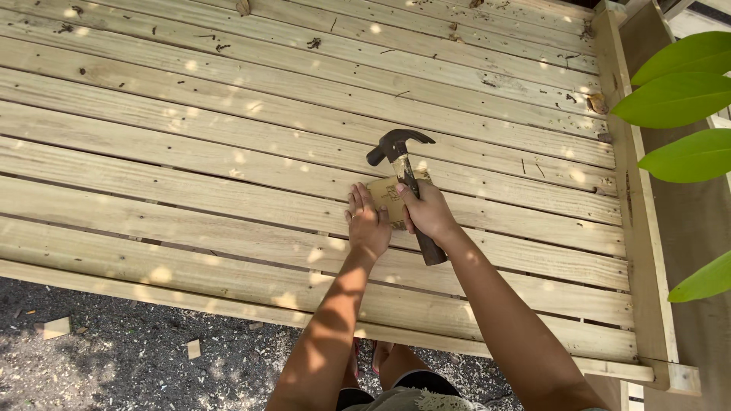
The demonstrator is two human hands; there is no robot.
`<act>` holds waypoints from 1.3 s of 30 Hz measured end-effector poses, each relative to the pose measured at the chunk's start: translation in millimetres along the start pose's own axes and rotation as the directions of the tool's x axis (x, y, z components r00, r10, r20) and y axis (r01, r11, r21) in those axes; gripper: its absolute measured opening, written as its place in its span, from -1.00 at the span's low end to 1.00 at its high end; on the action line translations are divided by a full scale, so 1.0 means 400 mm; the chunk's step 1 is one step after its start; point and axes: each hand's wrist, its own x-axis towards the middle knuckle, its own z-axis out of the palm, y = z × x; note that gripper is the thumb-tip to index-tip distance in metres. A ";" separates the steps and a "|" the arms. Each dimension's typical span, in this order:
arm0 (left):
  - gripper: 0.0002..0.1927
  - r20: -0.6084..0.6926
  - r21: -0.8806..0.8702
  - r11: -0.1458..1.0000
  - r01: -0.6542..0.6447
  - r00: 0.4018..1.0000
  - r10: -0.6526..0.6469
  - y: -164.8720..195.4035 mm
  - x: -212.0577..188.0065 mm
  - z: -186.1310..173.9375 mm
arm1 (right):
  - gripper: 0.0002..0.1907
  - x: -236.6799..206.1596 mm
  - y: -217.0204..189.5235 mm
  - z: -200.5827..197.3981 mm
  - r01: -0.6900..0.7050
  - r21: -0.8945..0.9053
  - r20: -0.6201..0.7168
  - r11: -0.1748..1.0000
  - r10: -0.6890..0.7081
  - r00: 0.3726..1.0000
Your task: The person sands the slatted surfaces of unfinished wooden furniture with a sheet of sandpaper, moving it back and forth across the planks. They then use a claw hammer to tap nail heads flush on the slats, pick up a nail from the surface, and continue sanding the flat panels and curved armrest edges with sandpaper and a sanding block.
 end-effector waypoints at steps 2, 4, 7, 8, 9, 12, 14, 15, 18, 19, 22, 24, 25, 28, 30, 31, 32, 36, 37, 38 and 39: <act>-0.20 -0.053 0.107 0.993 -0.047 0.997 0.053 -0.010 -0.008 0.010 | -0.59 -0.025 -0.033 0.024 0.058 -0.066 0.017 0.996 -0.057 0.998; -0.22 -0.104 0.201 0.976 -0.078 0.990 0.100 -0.040 -0.012 -0.032 | -0.62 -0.049 -0.070 0.041 0.065 -0.121 0.029 0.990 -0.062 0.998; -0.18 -0.115 0.400 0.916 0.014 0.993 0.034 -0.129 -0.008 -0.183 | -0.62 -0.062 -0.127 0.053 0.238 -0.279 -0.023 0.930 -0.255 0.967; -0.21 -0.147 0.413 0.908 0.071 0.989 -0.011 -0.152 0.001 -0.230 | -0.62 -0.060 -0.141 0.055 0.341 -0.290 -0.058 0.894 -0.372 0.926; -0.24 -0.178 0.424 0.897 0.127 0.982 -0.054 -0.174 0.004 -0.267 | -0.62 -0.055 -0.151 0.061 0.438 -0.304 -0.091 0.846 -0.483 0.871; -0.25 -0.225 0.511 0.851 0.116 0.974 0.002 -0.226 0.005 -0.342 | -0.62 -0.034 -0.146 0.096 0.534 -0.323 -0.175 0.781 -0.604 0.778; -0.27 -0.191 0.531 0.844 0.074 0.981 0.033 -0.245 -0.004 -0.354 | -0.62 -0.021 -0.112 0.144 0.490 -0.370 -0.160 0.789 -0.574 0.803; -0.27 -0.172 0.543 0.839 0.049 0.984 0.053 -0.253 -0.012 -0.355 | -0.62 -0.017 -0.090 0.173 0.444 -0.418 -0.126 0.792 -0.535 0.835; -0.26 -0.021 0.582 0.813 0.010 1.000 0.003 -0.268 -0.039 -0.349 | -0.63 0.015 -0.040 0.232 0.145 -0.656 0.067 0.741 -0.134 0.989; -0.27 -0.003 0.610 0.793 0.012 1.000 -0.013 -0.273 -0.050 -0.348 | -0.62 0.023 -0.032 0.239 0.123 -0.621 0.082 0.774 -0.092 0.992; -0.30 0.007 0.668 0.744 0.014 1.000 -0.026 -0.275 -0.060 -0.351 | -0.57 0.042 -0.061 0.204 0.117 -0.552 0.100 0.826 -0.073 0.992; -0.30 -0.018 0.674 0.739 0.013 1.000 -0.002 -0.274 -0.058 -0.354 | -0.54 0.042 -0.113 0.152 0.178 -0.560 0.067 0.809 -0.171 0.983; -0.31 -0.015 0.673 0.739 0.013 1.000 -0.005 -0.273 -0.056 -0.354 | -0.57 0.037 -0.143 0.129 0.154 -0.493 0.027 0.856 -0.162 0.986; -0.31 0.002 0.666 0.746 0.011 1.000 -0.016 -0.274 -0.050 -0.357 | -0.62 0.019 -0.209 0.078 0.259 -0.361 -0.114 0.896 -0.318 0.941; -0.30 -0.002 0.668 0.744 0.000 1.000 0.002 -0.274 -0.048 -0.358 | -0.64 0.009 -0.207 0.092 0.384 -0.327 -0.205 0.864 -0.461 0.863; -0.30 -0.006 0.667 0.745 0.001 1.000 0.003 -0.274 -0.049 -0.359 | -0.65 0.007 -0.190 0.112 0.431 -0.322 -0.236 0.843 -0.512 0.826; -0.30 -0.007 0.667 0.745 -0.001 1.000 0.007 -0.273 -0.050 -0.360 | -0.66 0.005 -0.163 0.136 0.475 -0.322 -0.270 0.819 -0.560 0.783; -0.31 0.006 0.655 0.756 0.005 1.000 -0.012 -0.261 -0.051 -0.367 | -0.64 0.019 -0.025 0.230 0.265 -0.592 0.036 0.761 -0.304 0.952; -0.31 0.023 0.660 0.752 -0.001 1.000 -0.020 -0.260 -0.053 -0.370 | -0.63 0.027 -0.006 0.235 0.254 -0.575 0.052 0.778 -0.275 0.960; -0.31 0.024 0.657 0.754 0.004 0.999 -0.026 -0.255 -0.049 -0.372 | -0.62 0.040 0.001 0.227 0.256 -0.565 0.077 0.784 -0.259 0.963; -0.31 0.033 0.659 0.752 0.010 0.999 -0.043 -0.254 -0.050 -0.377 | -0.60 0.048 -0.002 0.214 0.251 -0.551 0.106 0.796 -0.231 0.967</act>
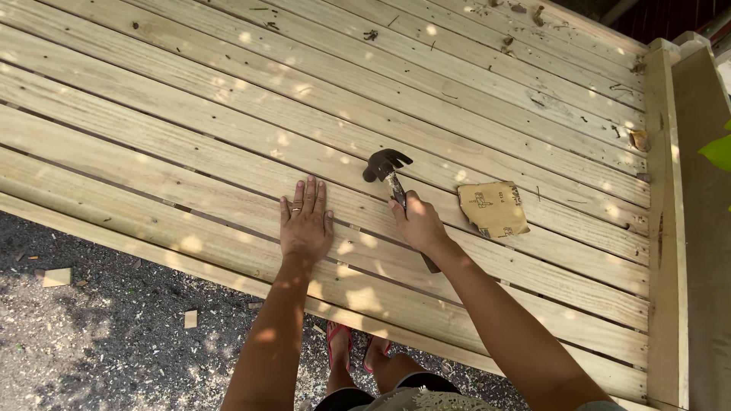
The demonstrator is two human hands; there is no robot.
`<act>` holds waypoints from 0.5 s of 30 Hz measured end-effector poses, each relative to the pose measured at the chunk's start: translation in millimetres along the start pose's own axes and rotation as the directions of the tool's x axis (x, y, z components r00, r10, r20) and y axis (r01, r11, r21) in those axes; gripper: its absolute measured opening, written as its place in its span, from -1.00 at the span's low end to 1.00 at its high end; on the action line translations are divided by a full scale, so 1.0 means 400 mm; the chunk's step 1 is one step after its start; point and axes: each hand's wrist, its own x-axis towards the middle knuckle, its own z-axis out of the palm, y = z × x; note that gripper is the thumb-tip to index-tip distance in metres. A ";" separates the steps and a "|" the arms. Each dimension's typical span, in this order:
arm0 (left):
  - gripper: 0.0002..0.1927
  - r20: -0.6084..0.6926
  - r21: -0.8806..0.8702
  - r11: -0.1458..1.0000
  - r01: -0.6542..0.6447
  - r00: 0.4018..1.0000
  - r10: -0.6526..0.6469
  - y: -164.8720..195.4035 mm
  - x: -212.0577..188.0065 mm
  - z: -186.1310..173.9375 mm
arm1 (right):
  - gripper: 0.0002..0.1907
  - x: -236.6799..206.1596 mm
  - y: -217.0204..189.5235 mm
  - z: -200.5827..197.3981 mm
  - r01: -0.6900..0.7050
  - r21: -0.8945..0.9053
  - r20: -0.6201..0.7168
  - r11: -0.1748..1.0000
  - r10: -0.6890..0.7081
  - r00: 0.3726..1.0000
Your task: The person sands the slatted surfaces of unfinished wooden furniture with a sheet of sandpaper, moving it back and forth across the planks. They then use a claw hammer to tap nail heads flush on the slats, pick up a nail from the surface, and continue sanding the flat panels and curved armrest edges with sandpaper and a sanding block.
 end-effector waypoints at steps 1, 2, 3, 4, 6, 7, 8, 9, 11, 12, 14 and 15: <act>-0.31 0.022 0.023 1.000 -0.007 1.000 0.007 -0.003 -0.002 -0.003 | -0.61 0.002 0.002 -0.021 -0.028 0.006 0.009 1.000 0.028 1.000; -0.32 0.034 0.034 0.999 -0.010 0.999 0.009 -0.001 0.002 -0.006 | -0.61 0.004 0.001 -0.056 -0.046 -0.001 0.017 0.999 0.046 0.999; -0.33 0.037 0.058 0.998 -0.012 0.999 0.010 -0.003 0.004 -0.008 | -0.61 0.001 -0.008 -0.088 -0.056 0.004 0.016 0.998 0.056 0.998; -0.32 0.044 0.064 0.998 -0.012 0.999 0.009 -0.005 0.006 -0.010 | -0.63 -0.011 -0.021 -0.116 -0.014 0.060 -0.053 0.998 0.018 0.998; -0.32 0.064 0.059 0.998 -0.011 0.998 0.008 -0.006 0.007 -0.010 | -0.67 -0.052 -0.050 -0.158 0.076 0.151 -0.186 0.986 -0.047 0.981; -0.32 0.056 0.055 0.998 -0.007 0.998 0.004 -0.006 0.008 -0.009 | -0.67 -0.074 -0.068 -0.159 0.103 0.218 -0.224 0.971 -0.053 0.973; -0.33 0.044 0.048 0.999 -0.005 0.999 0.003 -0.006 0.007 -0.008 | -0.67 -0.099 -0.082 -0.153 0.133 0.280 -0.265 0.951 -0.057 0.962; -0.33 0.032 0.039 0.999 -0.007 0.999 0.006 -0.005 0.008 -0.006 | -0.67 -0.119 -0.092 -0.143 0.163 0.336 -0.308 0.928 -0.056 0.950; -0.32 0.014 0.043 0.999 -0.010 1.000 0.009 -0.005 0.008 -0.004 | -0.62 -0.141 -0.108 -0.097 0.204 0.178 -0.205 0.963 -0.167 0.964; -0.32 0.003 0.045 0.999 -0.009 1.000 0.009 -0.005 0.009 -0.003 | -0.56 -0.139 -0.106 -0.081 0.232 0.098 -0.145 0.968 -0.217 0.965; -0.33 -0.005 0.027 1.000 -0.005 1.000 0.005 -0.007 0.012 0.000 | -0.64 -0.122 -0.090 -0.058 0.121 -0.033 0.048 0.992 -0.120 0.992; -0.33 -0.015 0.021 1.000 -0.004 1.000 0.004 -0.008 0.013 0.002 | -0.64 -0.112 -0.077 -0.053 0.077 -0.106 0.132 0.991 -0.063 0.989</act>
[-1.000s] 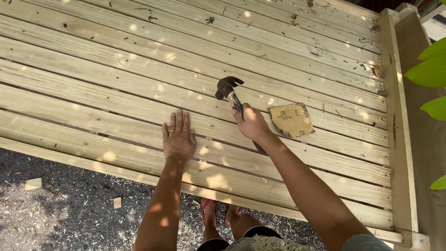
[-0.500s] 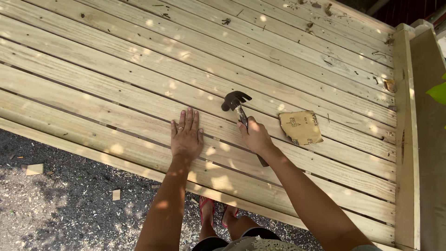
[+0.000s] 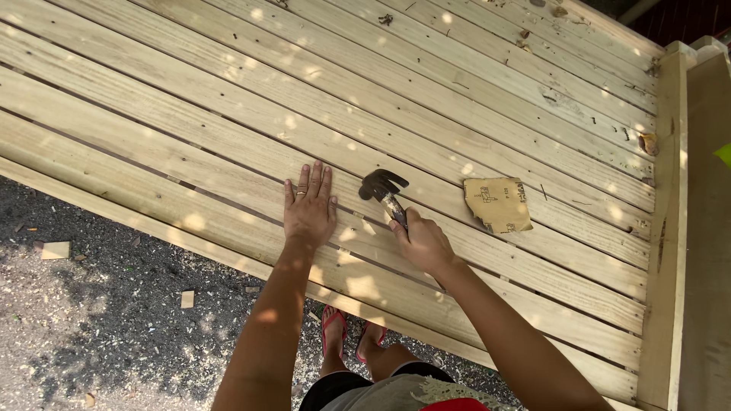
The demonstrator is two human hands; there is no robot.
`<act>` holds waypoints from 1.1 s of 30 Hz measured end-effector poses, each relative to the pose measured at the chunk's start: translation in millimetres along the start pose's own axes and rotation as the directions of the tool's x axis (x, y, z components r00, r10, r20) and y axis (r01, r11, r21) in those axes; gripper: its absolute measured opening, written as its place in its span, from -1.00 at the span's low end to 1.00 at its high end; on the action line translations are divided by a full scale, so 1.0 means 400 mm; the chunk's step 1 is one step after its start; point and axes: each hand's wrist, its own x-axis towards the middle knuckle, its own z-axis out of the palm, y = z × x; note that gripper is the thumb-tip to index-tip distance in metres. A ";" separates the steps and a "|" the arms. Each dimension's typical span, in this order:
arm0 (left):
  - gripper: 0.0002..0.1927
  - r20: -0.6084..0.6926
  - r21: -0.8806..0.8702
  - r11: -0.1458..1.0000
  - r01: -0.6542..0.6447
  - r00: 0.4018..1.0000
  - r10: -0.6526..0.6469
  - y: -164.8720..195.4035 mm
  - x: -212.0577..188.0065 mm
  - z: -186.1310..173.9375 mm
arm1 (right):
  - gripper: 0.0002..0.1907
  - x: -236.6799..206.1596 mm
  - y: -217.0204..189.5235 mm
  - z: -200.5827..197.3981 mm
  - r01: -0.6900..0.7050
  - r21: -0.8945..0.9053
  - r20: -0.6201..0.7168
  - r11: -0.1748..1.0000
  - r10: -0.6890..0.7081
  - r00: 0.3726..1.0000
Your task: The person sands the slatted surfaces of unfinished wooden furniture with a sheet of sandpaper, moving it back and forth across the planks. They then use a claw hammer to tap nail heads flush on the slats, pick up a nail from the surface, and continue sanding the flat panels and curved armrest edges with sandpaper and a sanding block.
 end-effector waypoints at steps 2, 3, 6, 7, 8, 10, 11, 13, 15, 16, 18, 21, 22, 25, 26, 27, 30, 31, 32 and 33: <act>-0.32 -0.012 -0.012 1.000 0.001 1.000 -0.001 -0.002 0.003 0.003 | -0.60 0.016 0.032 -0.002 -0.058 0.034 0.012 0.998 0.058 0.998; -0.32 -0.013 -0.028 1.000 -0.003 1.000 0.002 0.000 0.003 0.006 | -0.58 0.016 0.047 -0.001 -0.095 0.041 0.022 0.995 0.094 0.995; -0.32 0.023 -0.015 1.000 0.012 1.000 -0.011 0.004 0.004 0.009 | -0.56 0.003 0.071 0.017 0.000 0.122 -0.155 0.993 0.019 0.988; -0.32 0.023 -0.014 1.000 0.008 1.000 -0.008 0.005 0.006 0.008 | -0.56 0.000 0.072 0.028 -0.018 0.048 -0.099 0.999 0.023 0.995; -0.32 0.020 -0.007 1.000 0.006 1.000 -0.006 0.006 0.005 0.008 | -0.57 -0.002 0.070 0.039 -0.029 -0.021 -0.046 0.999 0.028 0.999; -0.32 0.021 -0.002 1.000 -0.002 1.000 0.002 0.002 0.003 0.005 | -0.56 0.003 0.062 0.052 -0.021 -0.058 -0.001 0.998 0.021 1.000; -0.32 0.025 -0.013 1.000 -0.006 1.000 0.006 0.000 0.003 0.002 | -0.55 0.008 0.058 0.052 -0.004 -0.035 -0.005 0.999 0.004 1.000; -0.32 0.011 -0.002 1.000 0.010 1.000 -0.010 -0.012 -0.006 0.000 | -0.54 0.013 0.054 0.037 -0.010 0.035 0.030 0.999 0.009 1.000; -0.30 -0.023 0.019 1.000 0.022 0.999 -0.022 -0.022 -0.025 0.006 | -0.55 0.002 0.056 0.006 -0.083 0.098 0.106 0.992 0.072 0.992; -0.30 -0.026 0.046 0.998 0.048 0.999 -0.047 -0.032 -0.035 0.009 | -0.58 -0.011 0.057 -0.008 -0.005 0.126 0.037 0.992 0.001 0.999; -0.28 -0.027 0.079 0.992 0.096 0.995 -0.094 -0.045 -0.054 0.017 | -0.64 -0.051 0.056 -0.026 0.144 0.148 -0.098 0.979 -0.130 0.987; -0.28 -0.007 -0.002 0.997 0.081 0.997 -0.081 -0.063 -0.064 0.022 | -0.65 -0.107 0.042 -0.007 0.148 0.261 -0.233 0.954 -0.087 0.969; -0.28 -0.005 0.007 0.997 0.076 0.997 -0.076 -0.067 -0.063 0.021 | -0.63 -0.117 0.035 0.009 0.144 0.150 -0.178 0.978 -0.116 0.977; -0.29 0.003 0.018 0.997 0.074 0.997 -0.074 -0.070 -0.059 0.012 | -0.59 -0.110 0.019 0.051 0.123 -0.090 0.020 0.988 -0.122 0.992; -0.29 0.011 0.020 0.997 0.077 0.997 -0.077 -0.070 -0.062 0.009 | -0.59 -0.101 0.018 0.058 0.093 -0.097 0.091 0.991 -0.085 0.992; -0.29 0.010 0.020 0.997 0.080 0.997 -0.081 -0.068 -0.061 0.004 | -0.58 -0.091 0.019 0.059 0.067 -0.111 0.156 0.992 -0.049 0.987; -0.29 0.053 0.043 0.996 0.084 0.995 -0.086 -0.063 -0.064 -0.010 | -0.57 -0.080 0.042 0.036 -0.002 0.055 0.224 0.998 -0.010 0.974; -0.29 0.069 0.054 0.996 0.076 0.994 -0.080 -0.060 -0.067 -0.013 | -0.56 -0.087 0.053 0.025 0.005 0.056 0.228 0.998 -0.017 0.973; -0.28 0.078 0.074 0.995 0.071 0.994 -0.077 -0.059 -0.068 -0.017 | -0.56 -0.097 0.064 0.014 0.020 0.065 0.224 0.998 -0.034 0.974; -0.28 0.086 0.097 0.993 0.063 0.994 -0.071 -0.061 -0.071 -0.021 | -0.56 -0.110 0.074 0.007 0.034 0.076 0.217 0.997 -0.049 0.975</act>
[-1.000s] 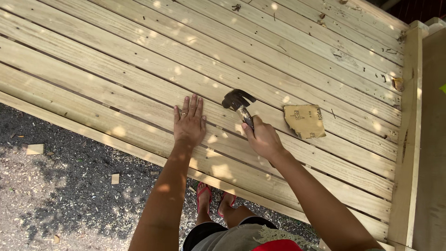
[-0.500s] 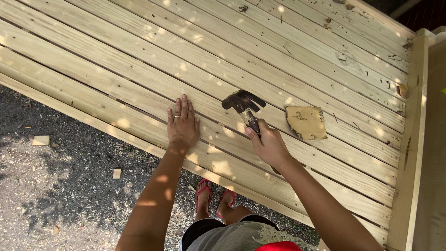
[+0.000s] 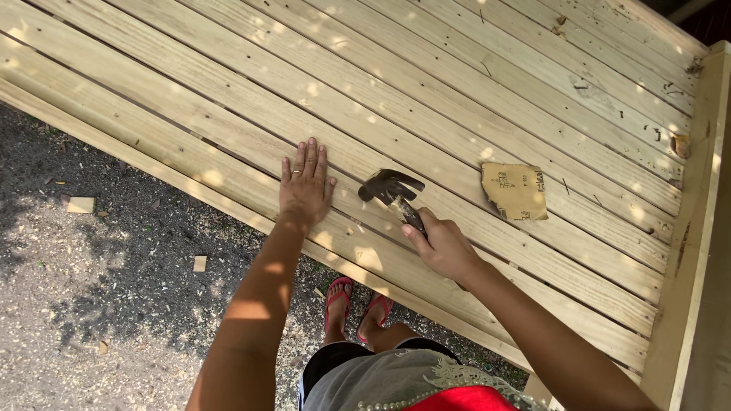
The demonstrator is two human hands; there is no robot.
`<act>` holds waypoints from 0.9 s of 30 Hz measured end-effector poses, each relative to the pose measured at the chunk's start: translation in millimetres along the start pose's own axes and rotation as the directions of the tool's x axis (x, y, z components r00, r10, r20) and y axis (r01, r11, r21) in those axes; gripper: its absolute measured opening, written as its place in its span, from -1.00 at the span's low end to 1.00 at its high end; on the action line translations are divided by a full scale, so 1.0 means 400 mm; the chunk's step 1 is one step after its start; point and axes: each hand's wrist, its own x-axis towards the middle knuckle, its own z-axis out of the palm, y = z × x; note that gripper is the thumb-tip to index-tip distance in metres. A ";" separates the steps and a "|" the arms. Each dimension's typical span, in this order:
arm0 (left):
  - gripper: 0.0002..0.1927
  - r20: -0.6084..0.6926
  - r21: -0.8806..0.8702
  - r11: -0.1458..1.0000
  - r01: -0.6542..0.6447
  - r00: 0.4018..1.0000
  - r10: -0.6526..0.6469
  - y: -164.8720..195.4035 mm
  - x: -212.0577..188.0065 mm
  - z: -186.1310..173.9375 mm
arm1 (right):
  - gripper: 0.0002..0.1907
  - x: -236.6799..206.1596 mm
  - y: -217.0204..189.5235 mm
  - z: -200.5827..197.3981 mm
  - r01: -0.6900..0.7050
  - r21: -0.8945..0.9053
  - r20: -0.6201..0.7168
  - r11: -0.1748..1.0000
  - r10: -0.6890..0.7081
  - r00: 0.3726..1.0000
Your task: The person sands the slatted surfaces of unfinished wooden furniture with a sheet of sandpaper, moving it back and forth across the planks. They then use a claw hammer to tap nail heads flush on the slats, pick up a nail from the surface, and continue sanding the flat panels and curved armrest edges with sandpaper and a sanding block.
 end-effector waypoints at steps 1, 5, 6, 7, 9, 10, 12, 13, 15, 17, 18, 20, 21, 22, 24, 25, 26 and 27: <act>-0.29 0.005 -0.029 0.999 -0.025 1.000 0.025 -0.002 -0.004 -0.003 | -0.55 -0.014 0.008 0.001 0.109 0.014 -0.073 0.994 -0.107 0.992; -0.29 -0.006 -0.091 0.989 -0.115 0.993 0.115 -0.013 -0.035 -0.010 | -0.59 -0.043 0.023 0.053 0.332 -0.007 -0.153 0.943 -0.329 0.932; -0.28 -0.017 -0.090 0.986 -0.139 0.990 0.138 -0.018 -0.044 -0.012 | -0.60 -0.037 0.022 0.070 0.337 -0.019 -0.123 0.941 -0.337 0.934; -0.28 0.008 -0.061 0.988 -0.139 0.990 0.139 -0.023 -0.053 -0.014 | -0.59 -0.029 0.021 0.084 0.324 -0.093 -0.048 0.941 -0.329 0.943; -0.28 0.051 -0.005 0.991 -0.133 0.990 0.133 -0.038 -0.067 -0.021 | -0.55 -0.007 0.018 0.094 0.316 -0.245 0.103 0.916 -0.300 0.948; -0.28 0.056 -0.020 0.992 -0.122 0.991 0.123 -0.043 -0.076 -0.022 | -0.56 0.000 0.018 0.091 0.333 -0.228 0.104 0.915 -0.317 0.943; -0.29 0.062 -0.048 0.994 -0.094 0.993 0.097 -0.051 -0.084 -0.025 | -0.57 0.008 0.019 0.070 0.371 -0.194 0.103 0.908 -0.357 0.928; -0.29 0.080 -0.044 0.994 -0.095 0.992 0.098 -0.051 -0.085 -0.025 | -0.57 0.007 0.019 0.055 0.341 -0.186 0.101 0.922 -0.327 0.940; -0.29 0.102 -0.031 0.995 -0.090 0.991 0.093 -0.053 -0.083 -0.025 | -0.56 -0.006 0.017 0.032 0.292 -0.173 0.091 0.940 -0.280 0.956; -0.30 0.054 -0.081 0.995 -0.064 0.996 0.069 -0.055 -0.080 -0.023 | -0.57 -0.021 0.008 0.027 0.285 -0.189 0.088 0.940 -0.273 0.958; -0.31 0.027 -0.106 0.993 -0.051 0.998 0.054 -0.056 -0.079 -0.022 | -0.56 -0.026 0.001 0.030 0.284 -0.198 0.084 0.938 -0.273 0.958; -0.30 -0.014 -0.151 0.988 -0.019 1.000 0.017 -0.060 -0.077 -0.019 | -0.54 -0.029 -0.015 0.047 0.283 -0.234 0.105 0.930 -0.266 0.958; -0.30 -0.028 -0.177 0.984 -0.004 1.000 -0.001 -0.062 -0.078 -0.016 | -0.51 -0.028 -0.023 0.057 0.280 -0.251 0.120 0.926 -0.257 0.959; -0.30 -0.001 -0.140 0.990 -0.007 1.000 0.007 -0.063 -0.076 -0.015 | -0.53 -0.023 -0.028 0.062 0.317 -0.241 0.115 0.917 -0.298 0.948; -0.30 0.043 -0.066 0.998 -0.025 0.999 0.028 -0.062 -0.074 -0.011 | -0.56 -0.016 -0.034 0.065 0.386 -0.229 0.091 0.894 -0.376 0.922; -0.30 0.019 -0.059 0.998 -0.024 1.000 0.025 -0.060 -0.072 -0.011 | -0.56 -0.013 -0.035 0.062 0.356 -0.206 0.097 0.912 -0.343 0.934; -0.29 0.015 -0.050 0.998 -0.033 0.999 0.034 -0.060 -0.072 -0.009 | -0.56 -0.013 -0.034 0.057 0.308 -0.170 0.109 0.936 -0.293 0.950; -0.29 0.005 -0.051 0.998 -0.041 0.999 0.042 -0.054 -0.071 -0.006 | -0.55 -0.014 -0.031 0.050 0.259 -0.146 0.125 0.955 -0.242 0.962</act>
